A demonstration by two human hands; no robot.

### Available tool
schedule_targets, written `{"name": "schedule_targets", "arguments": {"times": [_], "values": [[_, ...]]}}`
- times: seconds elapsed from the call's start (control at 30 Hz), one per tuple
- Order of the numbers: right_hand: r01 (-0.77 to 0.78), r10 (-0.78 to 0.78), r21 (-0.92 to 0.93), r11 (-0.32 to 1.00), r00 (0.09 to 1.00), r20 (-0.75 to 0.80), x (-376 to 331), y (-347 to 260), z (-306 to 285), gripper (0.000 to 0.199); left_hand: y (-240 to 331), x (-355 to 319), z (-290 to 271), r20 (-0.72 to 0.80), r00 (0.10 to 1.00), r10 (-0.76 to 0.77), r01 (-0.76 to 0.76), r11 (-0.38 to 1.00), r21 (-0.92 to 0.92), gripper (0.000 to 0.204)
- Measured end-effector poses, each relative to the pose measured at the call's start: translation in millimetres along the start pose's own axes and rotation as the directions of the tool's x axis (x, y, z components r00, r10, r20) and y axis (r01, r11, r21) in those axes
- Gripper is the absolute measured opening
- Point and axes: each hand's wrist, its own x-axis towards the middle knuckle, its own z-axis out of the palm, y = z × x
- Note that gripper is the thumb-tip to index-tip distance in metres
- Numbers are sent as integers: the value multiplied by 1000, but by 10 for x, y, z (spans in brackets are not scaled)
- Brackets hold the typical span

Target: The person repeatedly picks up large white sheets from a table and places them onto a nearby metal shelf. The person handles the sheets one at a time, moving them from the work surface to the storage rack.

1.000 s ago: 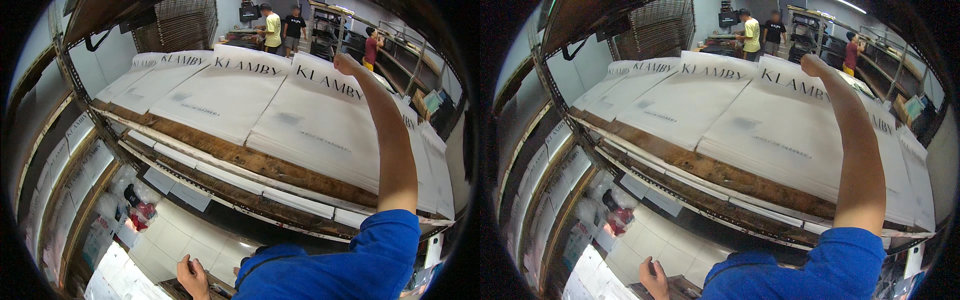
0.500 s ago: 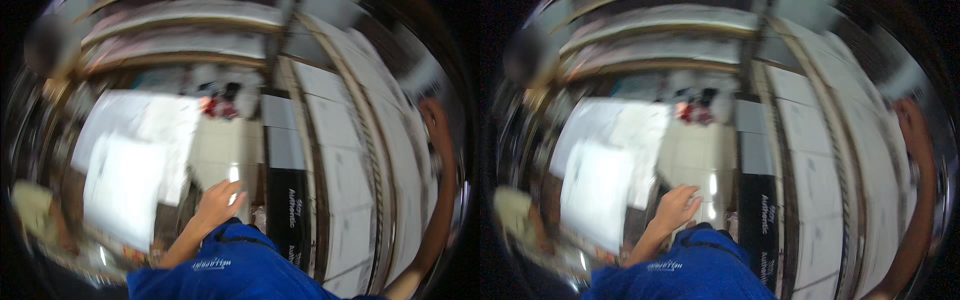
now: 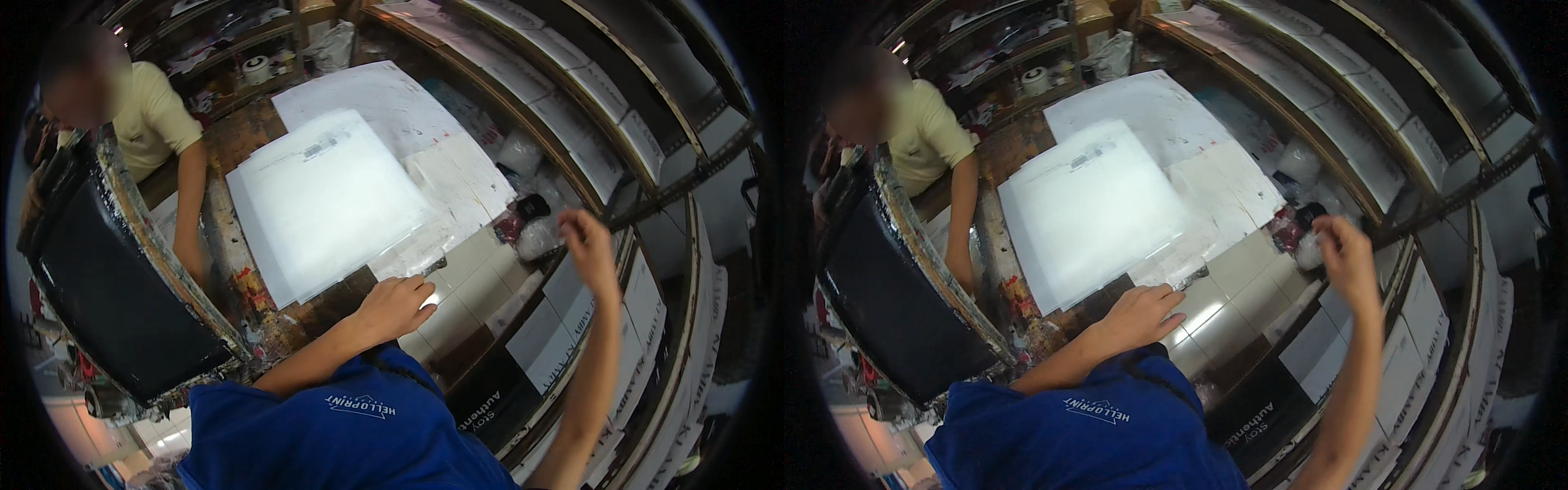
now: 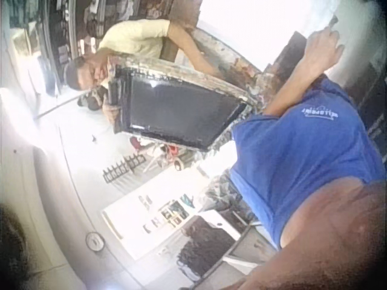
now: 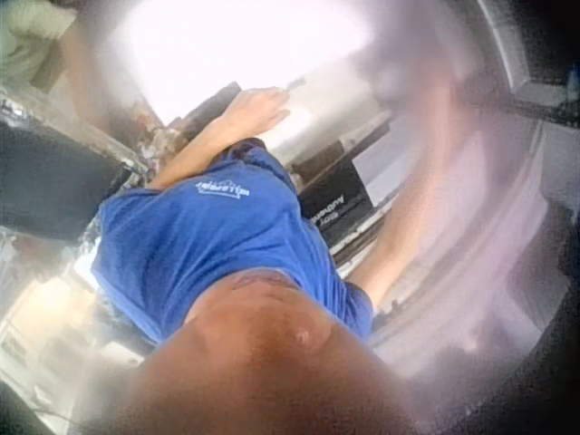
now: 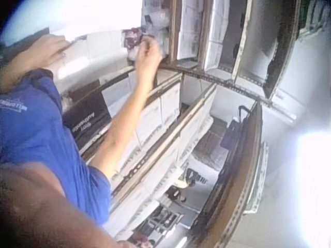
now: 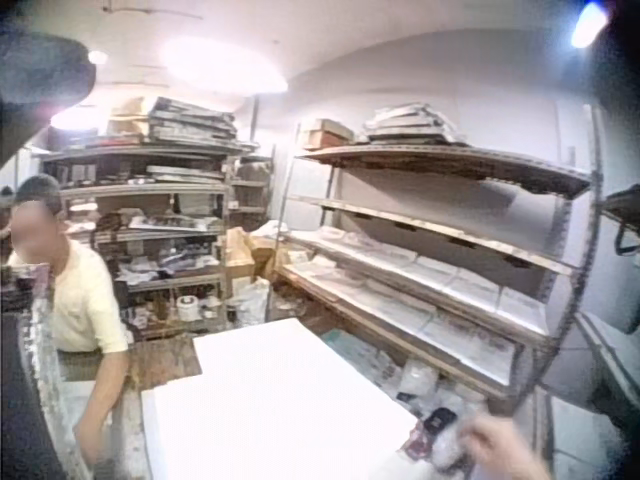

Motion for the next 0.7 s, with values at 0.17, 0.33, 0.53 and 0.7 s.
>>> {"name": "schedule_targets", "arguments": {"times": [0.17, 0.33, 0.53, 0.7], "values": [[-321, 346, 492, 809, 937, 43, -944, 1478, 1439, 15, -143, -48, -109, 3, 994, -112, 111, 991, 68, 29], [-638, 653, 604, 478, 717, 242, -2504, 2051, 2471, 11, -239, 33, -132, -72, 973, -221, 227, 969, 95, 28], [-898, 860, 440, 0, 225, 458, -3865, 2027, 2608, 12, -448, 455, -172, -201, 953, -229, 256, 958, 126, 26], [-866, 837, 468, -175, 119, 534, -4491, 1909, 2700, 19, -682, 914, -152, -325, 914, -244, 306, 939, 156, 24]]}}
